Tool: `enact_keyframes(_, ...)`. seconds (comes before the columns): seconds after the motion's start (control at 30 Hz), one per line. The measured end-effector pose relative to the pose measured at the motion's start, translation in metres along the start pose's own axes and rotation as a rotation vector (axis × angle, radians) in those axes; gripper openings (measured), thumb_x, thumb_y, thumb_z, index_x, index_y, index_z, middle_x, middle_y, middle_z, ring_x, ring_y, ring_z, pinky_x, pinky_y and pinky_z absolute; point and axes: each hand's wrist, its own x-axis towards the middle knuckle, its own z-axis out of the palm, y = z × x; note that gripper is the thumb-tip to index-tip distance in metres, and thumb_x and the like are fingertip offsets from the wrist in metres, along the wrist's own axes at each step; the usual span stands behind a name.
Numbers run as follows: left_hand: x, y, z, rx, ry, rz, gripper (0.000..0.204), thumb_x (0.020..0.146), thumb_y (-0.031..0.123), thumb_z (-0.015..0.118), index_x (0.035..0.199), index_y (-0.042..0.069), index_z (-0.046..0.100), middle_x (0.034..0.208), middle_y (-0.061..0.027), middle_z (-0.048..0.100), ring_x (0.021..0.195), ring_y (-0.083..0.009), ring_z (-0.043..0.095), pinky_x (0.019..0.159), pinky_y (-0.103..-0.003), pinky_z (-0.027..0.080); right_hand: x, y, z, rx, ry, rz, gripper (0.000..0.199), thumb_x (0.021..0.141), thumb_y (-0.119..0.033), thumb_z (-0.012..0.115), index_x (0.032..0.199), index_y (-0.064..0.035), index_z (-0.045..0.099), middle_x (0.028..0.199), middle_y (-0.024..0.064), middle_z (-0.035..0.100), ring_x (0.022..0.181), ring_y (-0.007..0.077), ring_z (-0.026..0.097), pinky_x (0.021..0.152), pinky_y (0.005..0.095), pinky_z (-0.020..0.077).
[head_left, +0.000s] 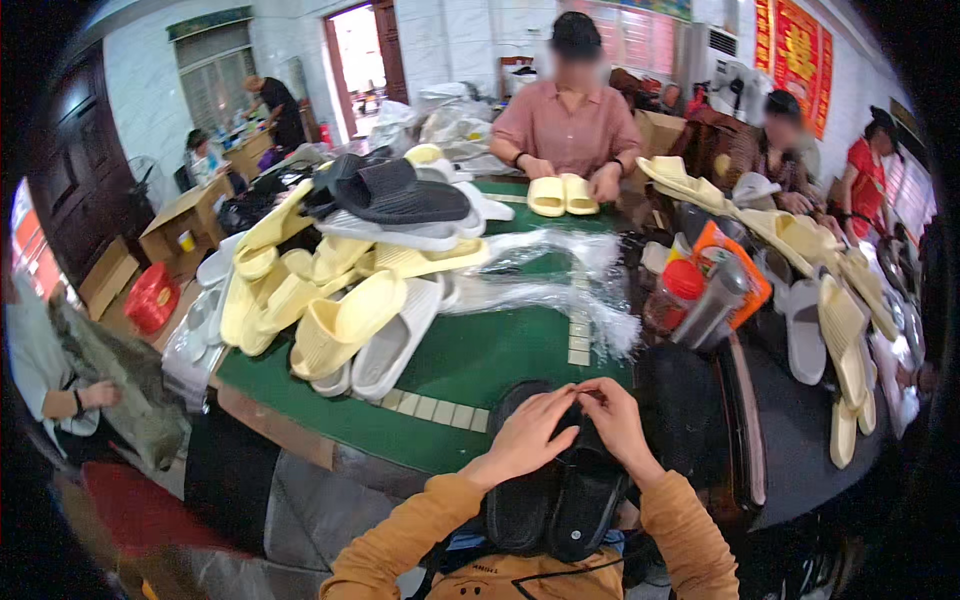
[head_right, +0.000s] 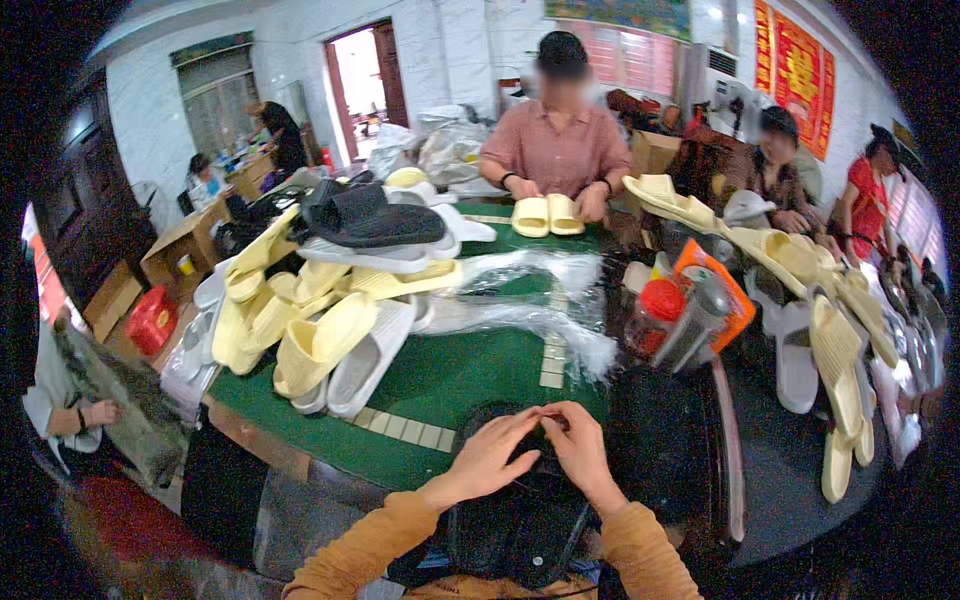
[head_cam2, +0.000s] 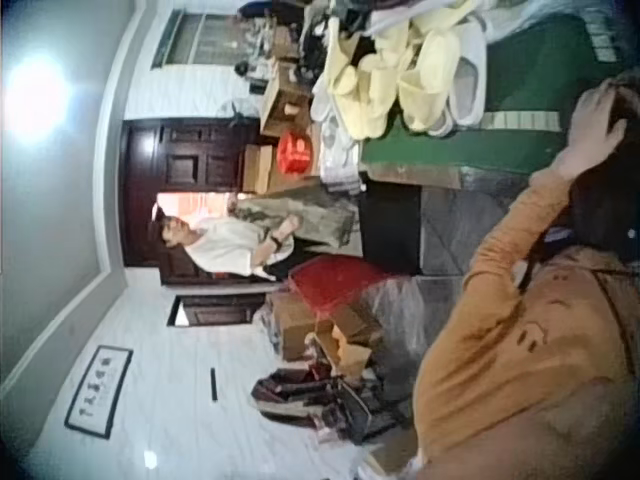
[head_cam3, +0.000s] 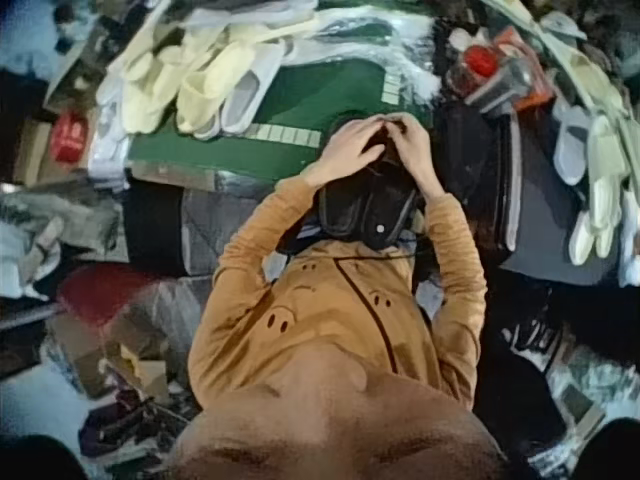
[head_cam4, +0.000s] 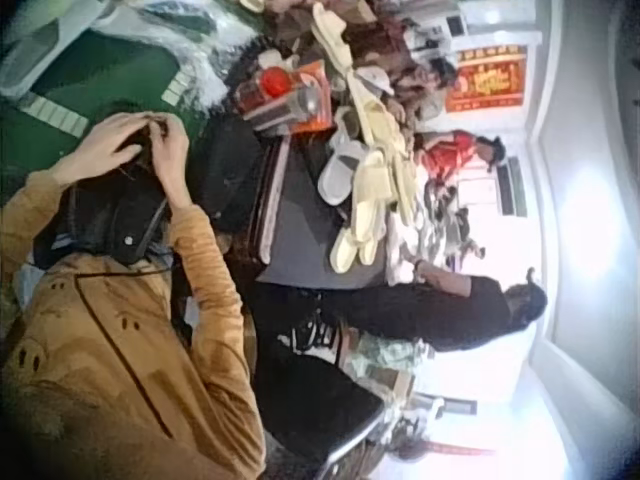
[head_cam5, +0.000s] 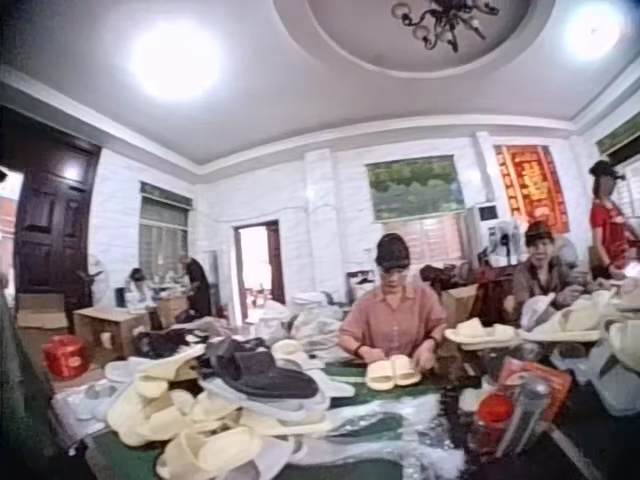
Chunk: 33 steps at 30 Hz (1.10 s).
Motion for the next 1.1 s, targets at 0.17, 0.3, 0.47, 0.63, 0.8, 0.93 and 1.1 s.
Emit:
enact_keyframes(0.17, 0.007, 0.005, 0.001, -0.056, 0.063, 0.033, 0.052, 0.090, 0.026, 0.061, 0.133, -0.001, 0.049, 0.139, -0.0211, 0.049, 0.127, -0.0378, 0.048, 0.108, -0.043, 0.037, -0.003, 0.016, 0.006, 0.008, 0.149, 0.001, 0.012, 0.090, -0.007, 0.063, 0.099, 0.0007, 0.066, 0.090, 0.0144, 0.068, 0.078, 0.0223, 0.067, 0.071, 0.0333, 0.0533)
enact_keyframes(0.3, 0.006, 0.003, -0.002, -0.016, -0.015, -0.009, 0.050, 0.089, 0.025, 0.062, 0.129, -0.004, 0.053, 0.135, -0.0213, 0.052, 0.124, -0.0371, 0.049, 0.105, -0.043, 0.039, -0.007, 0.009, 0.012, -0.094, 0.237, -0.127, 0.011, 0.088, -0.007, 0.063, 0.097, -0.0004, 0.066, 0.089, 0.0165, 0.067, 0.079, 0.0299, 0.067, 0.071, 0.0355, 0.0529)
enact_keyframes(0.47, 0.010, 0.011, -0.005, -0.012, -0.012, 0.036, 0.049, 0.088, 0.021, 0.061, 0.131, -0.003, 0.052, 0.134, -0.0202, 0.053, 0.123, -0.0369, 0.050, 0.105, -0.044, 0.038, -0.005, 0.012, 0.011, -0.075, 0.252, -0.138, 0.011, 0.089, -0.007, 0.060, 0.098, -0.0017, 0.064, 0.088, 0.0169, 0.066, 0.077, 0.0334, 0.065, 0.070, 0.0381, 0.0525)
enact_keyframes(0.63, 0.004, 0.010, -0.009, 0.013, -0.037, 0.001, 0.048, 0.090, 0.012, 0.058, 0.135, -0.004, 0.049, 0.138, -0.0208, 0.051, 0.127, -0.0362, 0.049, 0.108, -0.042, 0.036, -0.004, 0.015, 0.019, 0.119, 0.226, -0.029, 0.024, 0.095, -0.004, 0.051, 0.119, -0.0016, 0.053, 0.081, 0.0119, 0.065, 0.066, 0.0197, 0.064, 0.063, 0.0335, 0.0515)
enact_keyframes(0.8, 0.008, 0.016, -0.004, 0.022, -0.045, 0.005, 0.048, 0.090, 0.010, 0.057, 0.136, -0.003, 0.049, 0.139, -0.0201, 0.051, 0.127, -0.0359, 0.049, 0.108, -0.041, 0.036, -0.006, 0.018, 0.010, 0.086, 0.162, -0.004, 0.014, 0.093, -0.002, 0.055, 0.106, 0.0027, 0.058, 0.087, 0.0141, 0.065, 0.072, 0.0209, 0.065, 0.066, 0.0336, 0.0516)
enact_keyframes(0.93, 0.006, 0.012, -0.005, 0.046, -0.055, 0.013, 0.049, 0.090, 0.009, 0.056, 0.137, -0.003, 0.048, 0.139, -0.0198, 0.051, 0.126, -0.0359, 0.049, 0.107, -0.042, 0.037, -0.005, 0.019, 0.013, 0.031, 0.230, -0.118, 0.009, 0.090, -0.002, 0.059, 0.098, 0.0030, 0.061, 0.089, 0.0146, 0.064, 0.077, 0.0195, 0.065, 0.070, 0.0317, 0.0518)
enact_keyframes(1.1, 0.006, 0.010, -0.006, 0.033, -0.033, 0.039, 0.051, 0.089, 0.008, 0.057, 0.138, -0.001, 0.047, 0.140, -0.0191, 0.050, 0.127, -0.0346, 0.049, 0.108, -0.042, 0.036, 0.001, 0.020, 0.011, 0.112, 0.173, -0.016, 0.012, 0.090, -0.007, 0.063, 0.096, 0.0028, 0.062, 0.087, 0.0112, 0.066, 0.078, 0.0158, 0.064, 0.071, 0.0308, 0.0518)
